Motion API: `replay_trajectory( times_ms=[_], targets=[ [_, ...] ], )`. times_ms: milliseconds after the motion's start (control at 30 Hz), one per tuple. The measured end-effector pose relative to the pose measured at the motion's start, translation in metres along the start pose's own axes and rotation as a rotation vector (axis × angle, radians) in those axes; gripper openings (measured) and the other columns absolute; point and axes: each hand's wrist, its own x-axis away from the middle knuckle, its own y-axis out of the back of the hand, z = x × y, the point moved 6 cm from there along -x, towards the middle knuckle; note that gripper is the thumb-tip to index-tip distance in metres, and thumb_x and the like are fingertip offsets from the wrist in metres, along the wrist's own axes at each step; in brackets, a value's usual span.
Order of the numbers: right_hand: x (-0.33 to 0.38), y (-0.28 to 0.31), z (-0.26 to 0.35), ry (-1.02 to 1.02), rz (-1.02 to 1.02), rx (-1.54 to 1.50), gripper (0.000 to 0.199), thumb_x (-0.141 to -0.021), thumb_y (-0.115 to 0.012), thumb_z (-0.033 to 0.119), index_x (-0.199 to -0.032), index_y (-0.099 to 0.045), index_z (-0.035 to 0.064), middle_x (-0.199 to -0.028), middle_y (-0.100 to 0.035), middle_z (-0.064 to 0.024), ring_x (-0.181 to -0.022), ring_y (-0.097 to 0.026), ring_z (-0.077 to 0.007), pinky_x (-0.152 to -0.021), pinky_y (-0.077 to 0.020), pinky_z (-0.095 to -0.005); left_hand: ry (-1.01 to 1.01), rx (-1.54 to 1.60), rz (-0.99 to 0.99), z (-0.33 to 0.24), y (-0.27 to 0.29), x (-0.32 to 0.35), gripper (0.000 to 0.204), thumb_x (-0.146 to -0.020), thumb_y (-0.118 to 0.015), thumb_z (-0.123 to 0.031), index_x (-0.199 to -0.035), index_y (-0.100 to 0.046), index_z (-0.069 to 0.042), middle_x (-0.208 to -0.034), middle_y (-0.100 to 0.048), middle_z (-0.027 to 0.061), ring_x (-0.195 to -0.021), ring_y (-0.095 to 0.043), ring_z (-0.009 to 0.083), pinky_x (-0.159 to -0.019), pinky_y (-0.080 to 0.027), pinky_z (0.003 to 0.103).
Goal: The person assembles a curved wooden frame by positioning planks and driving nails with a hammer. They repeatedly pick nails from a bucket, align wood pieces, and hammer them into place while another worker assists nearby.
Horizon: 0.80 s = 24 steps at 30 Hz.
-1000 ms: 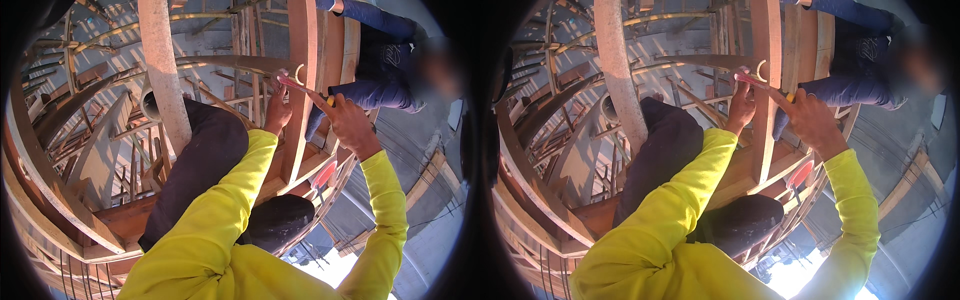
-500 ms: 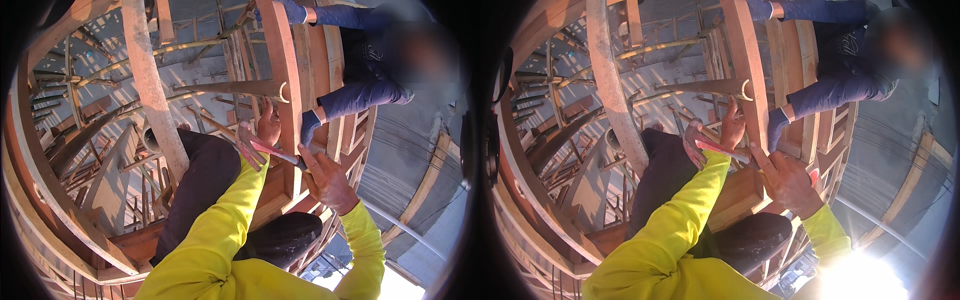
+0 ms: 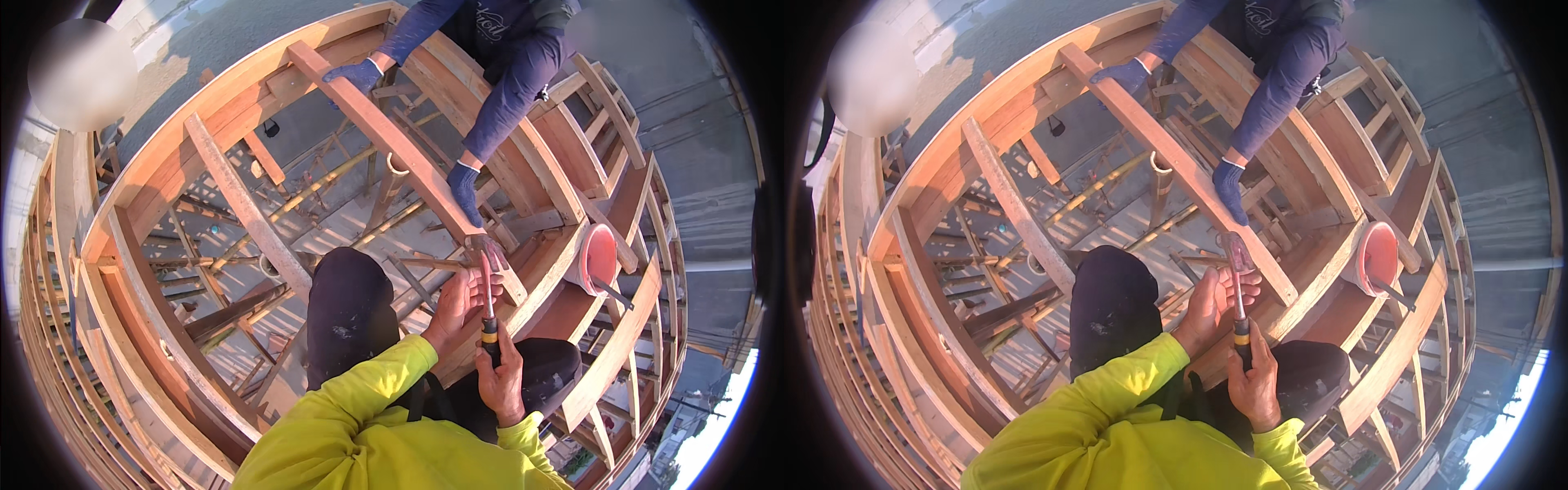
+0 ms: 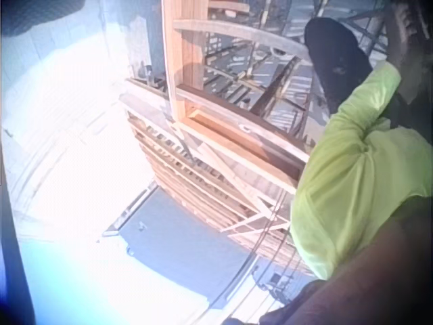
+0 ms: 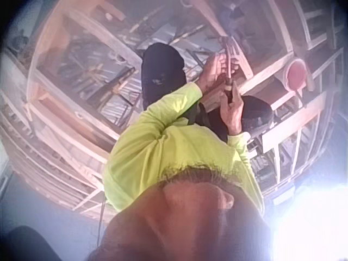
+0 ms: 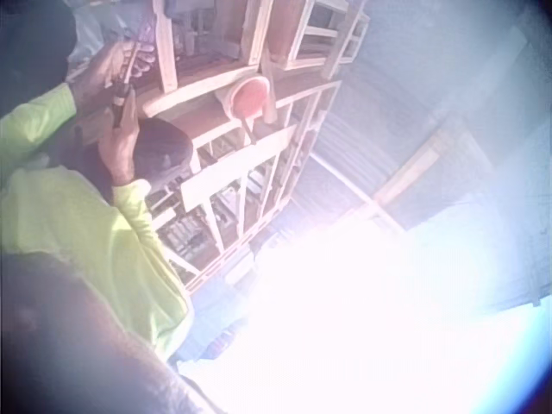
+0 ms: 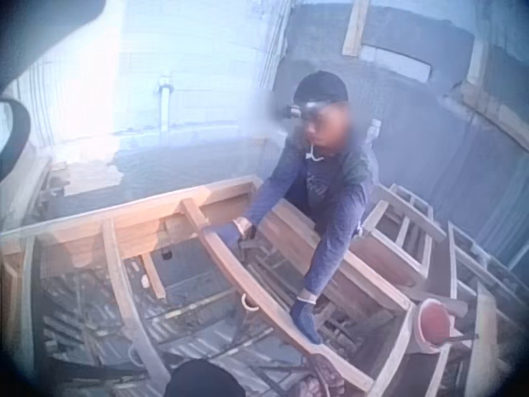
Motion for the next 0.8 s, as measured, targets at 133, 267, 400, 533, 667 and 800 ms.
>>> replay_trajectory(
  times_ms=[133, 267, 400, 533, 667, 800],
  targets=[
    [0.014, 0.004, 0.019, 0.036, 0.098, 0.018, 0.059, -0.087, -0.063, 0.002, -0.141, -0.044, -0.0080, -0.112, -0.060, -0.0262, -0.099, -0.061, -0.0458, -0.086, -0.0514, -0.0457, 0.029, -0.104, 0.076, 0.004, -0.025, 0.040, 0.031, -0.106, -0.047, -0.036, -0.086, -0.051, -0.011, -0.080, -0.058, 0.0048, -0.088, -0.064, 0.0221, -0.076, -0.055, 0.038],
    [0.027, 0.089, 0.008, 0.209, -0.062, -0.070, 0.046, -0.089, -0.068, 0.006, -0.132, -0.054, -0.0037, -0.106, -0.063, -0.0212, -0.088, -0.064, -0.0407, -0.077, -0.0537, -0.0429, 0.081, -0.302, -0.095, 0.001, -0.019, 0.023, 0.035, -0.105, -0.048, -0.033, -0.076, -0.040, -0.015, -0.065, -0.039, -0.0023, -0.061, -0.045, 0.0119, -0.060, -0.046, 0.031],
    [0.041, 0.196, -0.092, -0.017, -0.555, -0.222, 0.020, -0.096, -0.060, 0.002, -0.116, -0.063, -0.0011, -0.098, -0.067, -0.0098, -0.089, -0.065, -0.0168, -0.080, -0.0533, -0.0305, 0.008, -0.621, -0.154, 0.009, -0.017, -0.030, 0.033, -0.102, -0.051, -0.027, -0.073, -0.043, -0.012, -0.061, -0.043, 0.0000, -0.052, -0.046, 0.0112, -0.049, -0.044, 0.029],
    [-0.005, 0.268, -0.257, -0.347, -0.663, -0.301, 0.023, -0.099, -0.058, 0.013, -0.115, -0.065, -0.0029, -0.084, -0.067, -0.0036, -0.076, -0.061, -0.0094, -0.069, -0.0511, -0.0271, 0.072, -0.841, -0.019, 0.054, -0.013, -0.101, 0.034, -0.102, -0.053, -0.026, -0.073, -0.043, -0.010, -0.059, -0.046, 0.0027, -0.045, -0.048, 0.0130, -0.045, -0.043, 0.029],
    [-0.114, 0.323, -0.360, -0.346, -0.582, -0.088, 0.025, -0.092, -0.057, 0.011, -0.108, -0.071, -0.0015, -0.083, -0.071, -0.0150, -0.074, -0.070, -0.0233, -0.071, -0.0550, -0.0353, 0.093, -0.991, -0.005, 0.089, -0.001, -0.154, 0.034, -0.102, -0.053, -0.026, -0.074, -0.045, -0.008, -0.060, -0.048, 0.0034, -0.045, -0.049, 0.0137, -0.044, -0.044, 0.028],
    [-0.216, 0.336, -0.461, -0.285, -0.446, 0.354, 0.027, -0.091, -0.055, 0.011, -0.109, -0.075, 0.0104, -0.098, -0.073, -0.0183, -0.093, -0.071, -0.0377, -0.083, -0.0555, -0.0472, 0.156, -1.040, -0.024, 0.098, 0.006, -0.166, 0.031, -0.102, -0.052, -0.024, -0.077, -0.045, -0.007, -0.061, -0.048, 0.0045, -0.048, -0.050, 0.0140, -0.047, -0.044, 0.029]
  ],
)
